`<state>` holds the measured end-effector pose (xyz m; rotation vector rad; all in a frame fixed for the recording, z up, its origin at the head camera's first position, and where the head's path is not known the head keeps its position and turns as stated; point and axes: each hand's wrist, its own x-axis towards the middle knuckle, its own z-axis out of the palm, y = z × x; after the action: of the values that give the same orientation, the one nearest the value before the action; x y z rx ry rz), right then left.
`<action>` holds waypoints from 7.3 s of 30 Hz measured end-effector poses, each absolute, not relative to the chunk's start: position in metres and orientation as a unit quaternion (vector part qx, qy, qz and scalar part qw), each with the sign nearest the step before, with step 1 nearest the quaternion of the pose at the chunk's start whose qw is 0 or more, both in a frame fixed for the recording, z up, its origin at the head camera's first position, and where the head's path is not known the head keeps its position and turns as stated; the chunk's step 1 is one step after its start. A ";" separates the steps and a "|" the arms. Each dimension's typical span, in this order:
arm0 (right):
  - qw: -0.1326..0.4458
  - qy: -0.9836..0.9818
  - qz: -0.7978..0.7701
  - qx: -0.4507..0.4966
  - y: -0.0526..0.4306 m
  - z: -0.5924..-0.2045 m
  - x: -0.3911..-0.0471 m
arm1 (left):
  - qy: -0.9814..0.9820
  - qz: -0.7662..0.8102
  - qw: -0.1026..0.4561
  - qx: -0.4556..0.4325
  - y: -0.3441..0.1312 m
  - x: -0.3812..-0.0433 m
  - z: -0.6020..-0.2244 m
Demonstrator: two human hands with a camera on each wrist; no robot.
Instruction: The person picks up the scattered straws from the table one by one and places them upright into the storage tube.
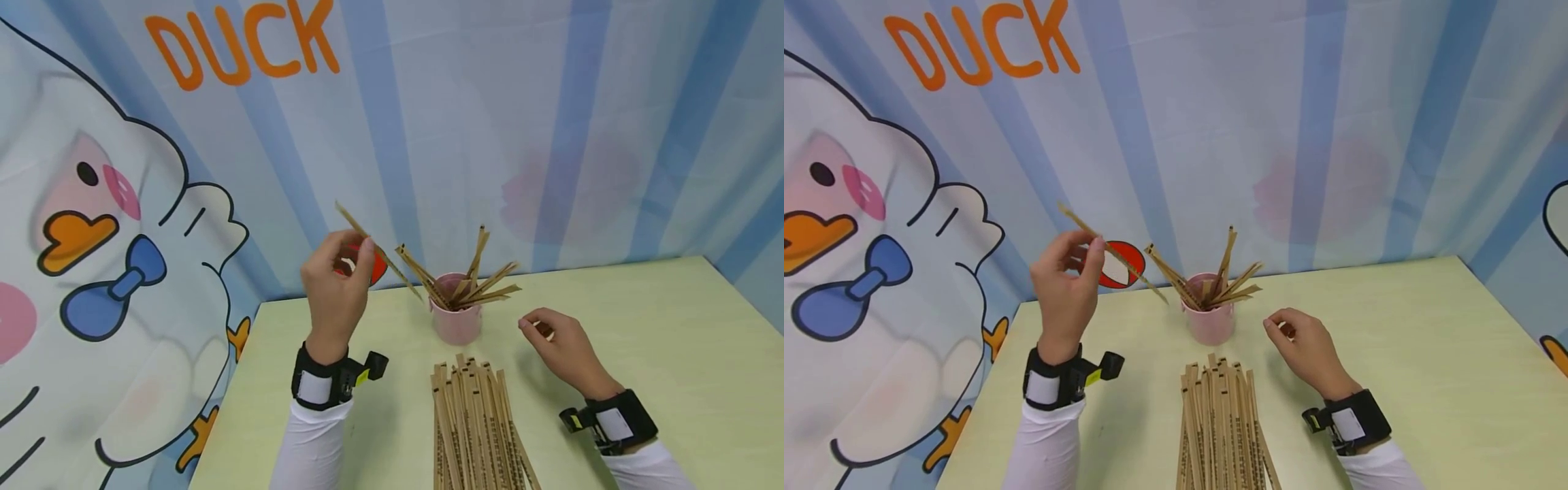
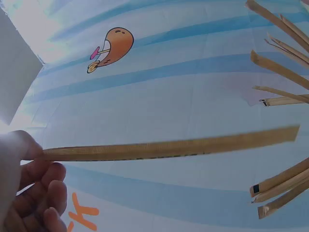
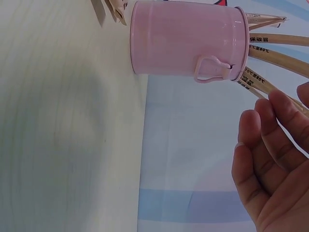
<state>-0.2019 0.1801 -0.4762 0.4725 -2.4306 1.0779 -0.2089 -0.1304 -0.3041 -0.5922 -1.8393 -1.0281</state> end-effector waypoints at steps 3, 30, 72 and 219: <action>0.218 -0.879 0.389 0.170 0.180 -0.477 -0.202 | -0.734 -0.414 0.480 -0.243 -0.121 -0.217 -0.300; 0.212 -0.882 0.385 0.169 0.179 -0.479 -0.201 | -0.867 -0.266 0.364 -0.211 -0.074 -0.272 -0.403; -0.005 -0.919 0.340 0.197 0.170 -0.478 -0.196 | -0.802 -0.439 0.394 -0.092 -0.140 -0.216 -0.408; 0.418 -0.800 0.423 0.082 0.178 -0.400 -0.195 | -0.823 -0.427 0.356 -0.115 -0.141 -0.207 -0.412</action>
<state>-0.1946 0.1778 -0.4003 0.2062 -2.0071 1.0618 -0.2066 -0.1414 -0.4121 -0.2978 -2.1259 -1.1034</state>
